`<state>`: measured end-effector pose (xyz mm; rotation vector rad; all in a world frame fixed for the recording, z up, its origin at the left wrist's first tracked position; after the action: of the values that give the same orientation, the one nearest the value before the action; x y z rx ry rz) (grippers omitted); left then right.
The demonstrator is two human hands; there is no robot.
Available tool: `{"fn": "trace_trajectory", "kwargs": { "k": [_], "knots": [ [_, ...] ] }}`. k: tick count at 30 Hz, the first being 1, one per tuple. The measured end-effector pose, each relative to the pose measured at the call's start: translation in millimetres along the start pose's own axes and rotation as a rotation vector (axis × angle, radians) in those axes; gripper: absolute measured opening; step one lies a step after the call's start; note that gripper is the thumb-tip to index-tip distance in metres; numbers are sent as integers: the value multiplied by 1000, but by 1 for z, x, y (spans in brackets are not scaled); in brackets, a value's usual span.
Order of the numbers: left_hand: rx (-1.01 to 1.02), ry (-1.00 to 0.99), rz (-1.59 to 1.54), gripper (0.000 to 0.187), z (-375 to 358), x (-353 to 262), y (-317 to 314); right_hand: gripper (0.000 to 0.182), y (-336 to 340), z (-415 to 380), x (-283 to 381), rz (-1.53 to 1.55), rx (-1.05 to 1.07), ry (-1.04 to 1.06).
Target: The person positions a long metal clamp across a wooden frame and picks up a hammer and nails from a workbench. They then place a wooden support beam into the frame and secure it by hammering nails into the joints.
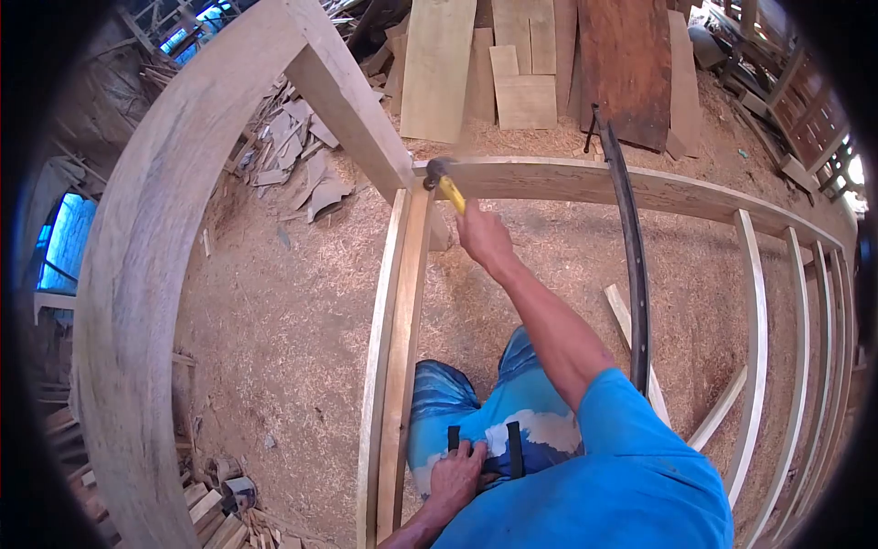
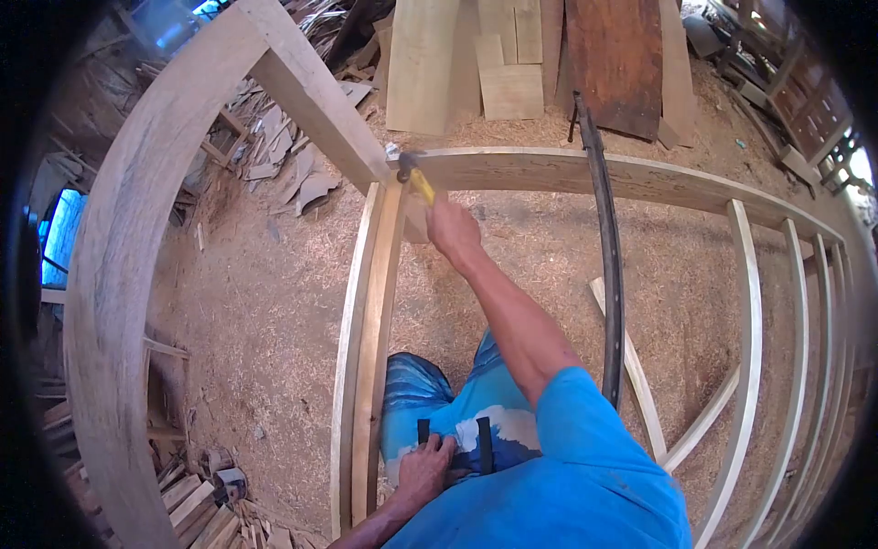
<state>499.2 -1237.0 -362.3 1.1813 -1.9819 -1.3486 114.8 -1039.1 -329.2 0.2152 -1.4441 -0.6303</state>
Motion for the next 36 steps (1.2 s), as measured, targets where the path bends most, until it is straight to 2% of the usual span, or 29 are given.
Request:
{"fn": "trace_trajectory", "kwargs": {
  "k": [3,5,8,10,11,14,17,19,22,26,29,30,32,34,36],
  "knots": [
    [-47,8,-28,60,1,1,5,32,17,-3,14,68,-51,31],
    [-63,18,-82,57,-1,6,9,31,42,-11,48,126,-128,82],
    [-36,60,-202,51,-13,7,12,30,89,-25,107,351,-285,230],
    [-15,95,-266,48,-18,9,15,30,92,-30,113,441,-433,302],
    [37,53,-300,45,-18,7,12,29,97,-32,117,487,-512,345],
    [146,-77,-389,37,-25,1,-5,30,30,0,41,111,-171,93],
    [205,-185,-388,28,-21,7,-18,31,8,3,7,-25,44,106],
    [292,-212,-321,24,-15,1,-17,34,21,-2,16,10,25,110],
    [259,-200,-359,23,-12,3,-14,36,50,-20,51,151,-54,99],
    [-14,-65,-368,25,1,22,10,37,91,-37,116,443,-291,208],
    [-293,25,-454,29,26,47,57,35,70,-25,94,475,-497,328],
    [-387,80,-480,30,38,59,82,34,44,-11,71,288,-323,250],
    [-382,301,-529,37,62,89,122,33,1,7,16,-91,30,91],
    [-720,456,-221,46,79,120,164,34,2,-1,16,-43,70,33],
    [-856,573,41,63,102,139,208,34,18,-7,34,-3,49,30]
  ]
}}
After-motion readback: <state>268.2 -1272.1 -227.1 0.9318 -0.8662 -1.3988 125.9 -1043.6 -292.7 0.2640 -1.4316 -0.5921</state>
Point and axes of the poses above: each hand's wrist, its own z-axis towards the middle knuckle, its own y-axis out of the back of the hand, x = y × z, the point moved 8 cm from there along z, towards the middle knuckle, and after that the axes turned 13 degrees about z, right-handed, at the moved point
